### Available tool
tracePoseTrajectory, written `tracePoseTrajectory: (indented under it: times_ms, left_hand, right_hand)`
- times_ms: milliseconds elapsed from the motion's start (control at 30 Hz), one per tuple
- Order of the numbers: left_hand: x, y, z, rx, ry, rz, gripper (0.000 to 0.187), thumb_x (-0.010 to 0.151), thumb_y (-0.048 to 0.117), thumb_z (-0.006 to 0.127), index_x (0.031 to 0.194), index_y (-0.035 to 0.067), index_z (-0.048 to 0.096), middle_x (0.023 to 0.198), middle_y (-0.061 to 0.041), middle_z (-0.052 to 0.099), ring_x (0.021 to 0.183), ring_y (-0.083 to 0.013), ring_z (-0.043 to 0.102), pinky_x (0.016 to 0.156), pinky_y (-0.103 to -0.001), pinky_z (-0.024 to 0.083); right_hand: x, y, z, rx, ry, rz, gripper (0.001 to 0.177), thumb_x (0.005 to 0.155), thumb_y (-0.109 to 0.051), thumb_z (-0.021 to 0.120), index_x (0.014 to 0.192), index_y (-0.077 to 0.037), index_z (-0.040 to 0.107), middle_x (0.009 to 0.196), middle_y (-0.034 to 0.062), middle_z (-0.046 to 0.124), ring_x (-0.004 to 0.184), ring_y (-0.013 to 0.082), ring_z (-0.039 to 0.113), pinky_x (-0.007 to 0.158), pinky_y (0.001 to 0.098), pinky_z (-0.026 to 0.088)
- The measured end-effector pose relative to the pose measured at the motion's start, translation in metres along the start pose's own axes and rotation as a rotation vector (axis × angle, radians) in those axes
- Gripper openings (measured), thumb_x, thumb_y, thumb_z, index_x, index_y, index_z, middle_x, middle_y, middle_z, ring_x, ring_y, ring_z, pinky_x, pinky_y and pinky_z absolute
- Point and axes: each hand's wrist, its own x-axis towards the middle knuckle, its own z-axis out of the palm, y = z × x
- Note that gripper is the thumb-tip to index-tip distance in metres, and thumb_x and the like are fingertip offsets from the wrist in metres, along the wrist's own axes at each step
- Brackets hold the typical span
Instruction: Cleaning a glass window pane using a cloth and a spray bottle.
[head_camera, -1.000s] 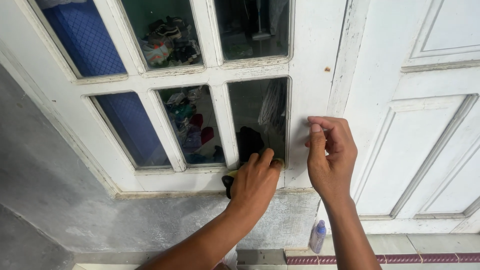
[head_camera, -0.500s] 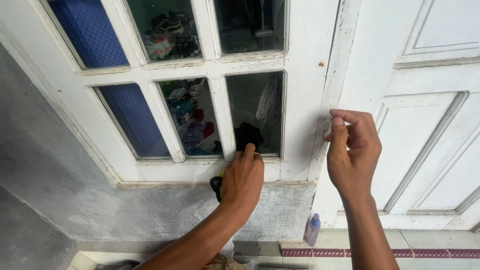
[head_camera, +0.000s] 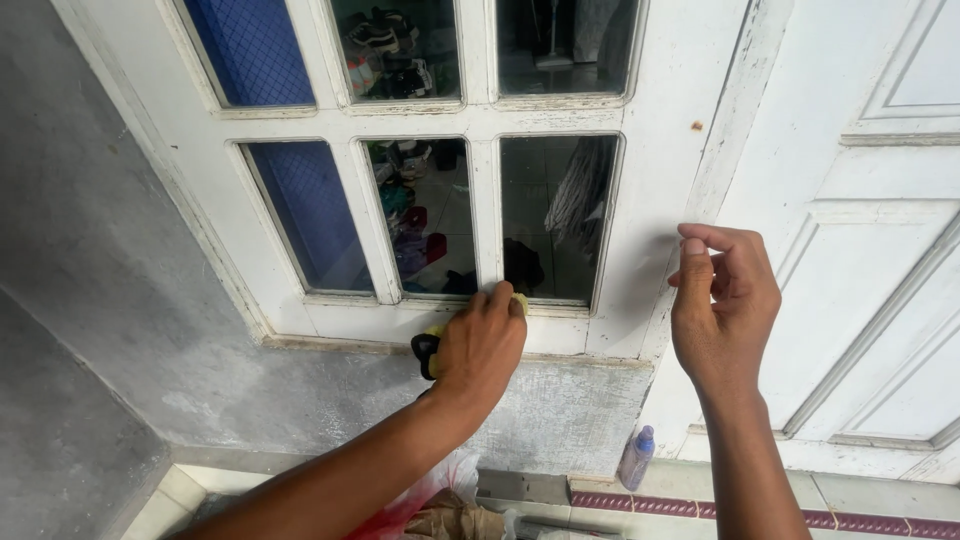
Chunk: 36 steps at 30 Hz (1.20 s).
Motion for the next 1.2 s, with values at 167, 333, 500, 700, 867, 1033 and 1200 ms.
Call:
tracePoseTrajectory:
  times_ms: [167, 333, 500, 700, 867, 1033, 1200]
  left_hand:
    - [-0.002, -0.005, -0.046, -0.306, 0.054, -0.046, 0.014, 0.088, 0.000, 0.067, 0.101, -0.005, 0.069, 0.116, -0.018, 0.063, 0.099, -0.0288, 0.068, 0.076, -0.037, 0.060]
    - [-0.002, -0.001, -0.078, -1.011, 0.208, -0.260, 0.022, 0.100, 0.016, 0.059, 0.114, -0.001, 0.063, 0.103, -0.014, 0.071, 0.089, -0.0241, 0.071, 0.077, -0.037, 0.056]
    - [-0.009, 0.001, -0.054, -1.376, 0.415, -0.147, 0.026, 0.108, 0.017, 0.050, 0.126, -0.001, 0.051, 0.113, -0.014, 0.066, 0.101, -0.0167, 0.066, 0.087, -0.031, 0.053]
    - [-0.020, -0.036, -0.047, -1.386, 0.437, -0.010, 0.024, 0.111, 0.015, 0.047, 0.132, 0.003, 0.052, 0.114, -0.012, 0.065, 0.101, -0.0150, 0.063, 0.089, -0.030, 0.051]
    - [-0.019, -0.037, -0.060, -1.403, 0.343, -0.180, 0.033, 0.106, 0.017, 0.051, 0.138, 0.008, 0.050, 0.100, -0.012, 0.067, 0.082, -0.0159, 0.061, 0.073, -0.031, 0.051]
    - [-0.018, -0.045, -0.068, -1.572, 0.342, -0.180, 0.039, 0.103, 0.018, 0.053, 0.140, 0.008, 0.047, 0.100, -0.011, 0.070, 0.082, -0.0125, 0.068, 0.069, -0.028, 0.056]
    - [-0.013, -0.073, -0.063, -1.512, 0.413, -0.098, 0.042, 0.103, 0.021, 0.056, 0.142, 0.005, 0.048, 0.119, -0.012, 0.070, 0.095, -0.0154, 0.071, 0.076, -0.028, 0.061]
  right_hand:
    - [-0.005, -0.003, 0.007, -0.009, -0.049, 0.048, 0.020, 0.112, -0.017, 0.054, 0.115, -0.003, 0.068, 0.101, 0.0101, 0.064, 0.075, 0.0120, 0.065, 0.059, 0.0250, 0.054]
    - [-0.012, -0.015, 0.018, 0.097, -0.225, 0.288, 0.033, 0.105, -0.030, 0.056, 0.129, -0.008, 0.064, 0.102, 0.0139, 0.071, 0.085, 0.0182, 0.068, 0.068, 0.0323, 0.056]
    - [-0.024, -0.035, 0.037, 0.323, -0.513, 0.508, 0.079, 0.093, -0.048, 0.058, 0.163, -0.021, 0.033, 0.142, 0.0204, 0.053, 0.133, 0.0309, 0.054, 0.099, 0.0412, 0.052]
    - [-0.031, -0.055, 0.058, 0.479, -0.513, 0.652, 0.080, 0.084, -0.037, 0.071, 0.155, -0.019, 0.039, 0.142, 0.0241, 0.057, 0.129, 0.0375, 0.059, 0.101, 0.0454, 0.056]
    - [-0.047, -0.074, 0.073, -0.015, -0.263, 0.208, 0.077, 0.087, -0.025, 0.075, 0.155, -0.017, 0.040, 0.142, 0.0242, 0.049, 0.122, 0.0377, 0.060, 0.091, 0.0455, 0.060]
    - [-0.057, -0.071, 0.081, -0.322, -0.283, -0.353, 0.067, 0.083, -0.018, 0.078, 0.144, -0.012, 0.052, 0.145, 0.0271, 0.041, 0.129, 0.0417, 0.053, 0.098, 0.0478, 0.055]
    - [-0.001, -0.063, 0.068, -0.767, -0.133, -0.424, 0.048, 0.092, -0.011, 0.075, 0.139, -0.016, 0.065, 0.144, 0.0130, 0.055, 0.120, 0.0300, 0.051, 0.096, 0.0468, 0.047]
